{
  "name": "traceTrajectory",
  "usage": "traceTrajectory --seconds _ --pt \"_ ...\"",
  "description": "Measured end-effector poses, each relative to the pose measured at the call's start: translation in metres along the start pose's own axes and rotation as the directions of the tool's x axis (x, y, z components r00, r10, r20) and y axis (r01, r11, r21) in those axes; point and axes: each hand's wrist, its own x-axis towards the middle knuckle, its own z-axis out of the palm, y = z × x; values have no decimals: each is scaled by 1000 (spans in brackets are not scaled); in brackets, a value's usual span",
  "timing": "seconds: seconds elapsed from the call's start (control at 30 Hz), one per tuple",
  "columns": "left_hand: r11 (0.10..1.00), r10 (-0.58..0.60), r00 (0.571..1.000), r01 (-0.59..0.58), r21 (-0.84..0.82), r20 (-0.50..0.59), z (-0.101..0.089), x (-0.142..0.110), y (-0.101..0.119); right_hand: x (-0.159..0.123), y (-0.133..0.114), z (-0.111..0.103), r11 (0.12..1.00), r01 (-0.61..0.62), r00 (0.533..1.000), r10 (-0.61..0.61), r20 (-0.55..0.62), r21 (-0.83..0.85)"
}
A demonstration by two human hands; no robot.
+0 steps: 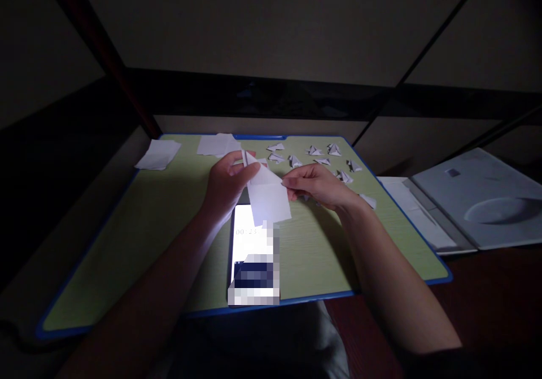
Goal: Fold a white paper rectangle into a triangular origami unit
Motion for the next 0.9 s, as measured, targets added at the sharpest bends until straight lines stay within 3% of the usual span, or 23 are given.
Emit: traceTrajectory --seconds 0.4,0.7,0.9 --pt "990 -137 988 133 54 72 2 -3 4 3 5 -2 1000 15 997 -15 -71 8" --pt "992 -37 999 33 124 26 -1 0 -3 3 5 0 995 0 997 8 -81 98" --pt "992 -15 1000 11 122 27 -1 0 -4 3 3 -1 998 2 999 1 -49 61"
